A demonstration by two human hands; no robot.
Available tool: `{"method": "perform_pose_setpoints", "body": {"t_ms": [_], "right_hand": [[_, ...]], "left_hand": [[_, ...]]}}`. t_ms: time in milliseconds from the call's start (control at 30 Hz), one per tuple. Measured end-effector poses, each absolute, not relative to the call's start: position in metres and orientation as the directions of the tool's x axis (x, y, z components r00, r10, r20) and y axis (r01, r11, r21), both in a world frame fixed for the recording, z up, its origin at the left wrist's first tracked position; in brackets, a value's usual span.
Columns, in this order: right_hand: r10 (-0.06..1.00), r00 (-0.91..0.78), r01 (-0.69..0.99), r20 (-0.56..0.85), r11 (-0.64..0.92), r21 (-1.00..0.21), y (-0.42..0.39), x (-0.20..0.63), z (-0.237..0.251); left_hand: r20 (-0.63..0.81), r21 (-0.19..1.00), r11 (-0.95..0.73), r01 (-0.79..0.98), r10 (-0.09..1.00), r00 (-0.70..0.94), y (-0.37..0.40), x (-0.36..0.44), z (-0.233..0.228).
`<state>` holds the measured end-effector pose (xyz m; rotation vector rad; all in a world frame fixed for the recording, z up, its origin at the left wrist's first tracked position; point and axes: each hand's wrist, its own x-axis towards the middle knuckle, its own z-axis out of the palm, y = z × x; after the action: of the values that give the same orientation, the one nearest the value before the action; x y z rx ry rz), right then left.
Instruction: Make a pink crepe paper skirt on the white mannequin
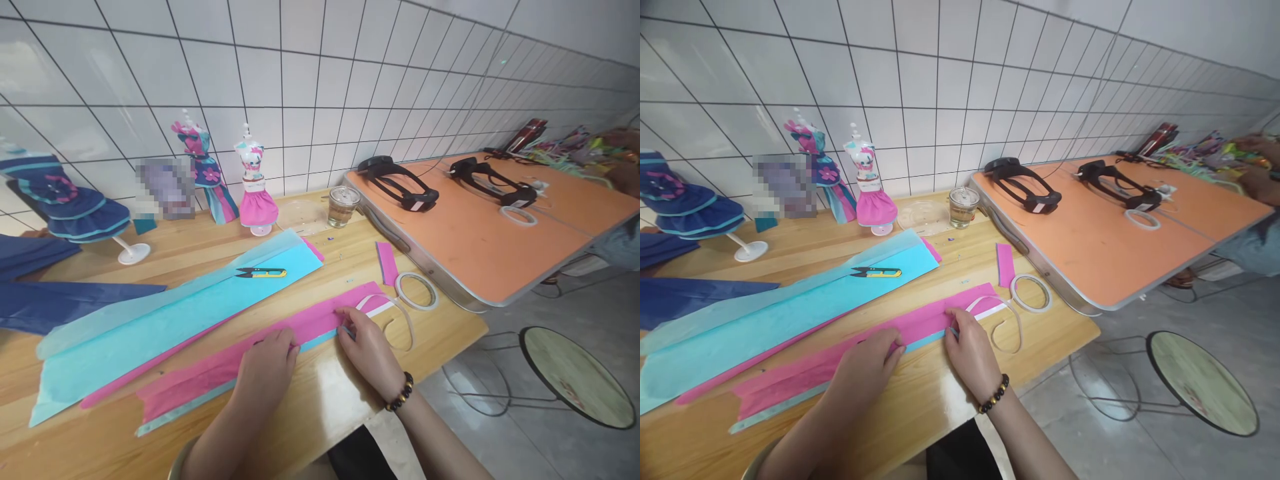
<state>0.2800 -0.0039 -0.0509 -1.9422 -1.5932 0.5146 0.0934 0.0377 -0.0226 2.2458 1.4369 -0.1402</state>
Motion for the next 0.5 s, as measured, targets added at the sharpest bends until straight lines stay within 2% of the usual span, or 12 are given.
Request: {"method": "perform_pose_setpoints", "body": {"t_ms": [133,233,300,400,500], "right_hand": [[0.976,0.208,0.747,0.067,-0.114,-0.655,-0.004,0.281,-0.050],[0.977,0.198,0.743,0.072,-0.102,-0.662,-0.004,0.282,-0.049],[0.978,0.196,0.738,0.076,-0.095,-0.668,-0.003,0.282,-0.049],[0.979,0.189,0.743,0.078,-0.091,-0.663,-0.003,0.282,-0.049],[0.980,0.184,0.731,0.073,-0.087,-0.677,-0.004,0.282,-0.046]], "left_hand": [[-0.372,0.104,-0.396,0.912,0.835,0.405,0.033,0.103,-0.021],[-0.390,0.040,-0.398,0.917,0.838,0.381,0.031,0.113,-0.015],[-0.376,0.118,-0.407,0.906,0.826,0.420,0.032,0.121,-0.010],[-0.307,0.319,-0.445,0.837,0.786,0.536,0.037,0.135,-0.008],[-0.248,0.429,-0.460,0.777,0.767,0.591,0.045,0.149,-0.016]]}}
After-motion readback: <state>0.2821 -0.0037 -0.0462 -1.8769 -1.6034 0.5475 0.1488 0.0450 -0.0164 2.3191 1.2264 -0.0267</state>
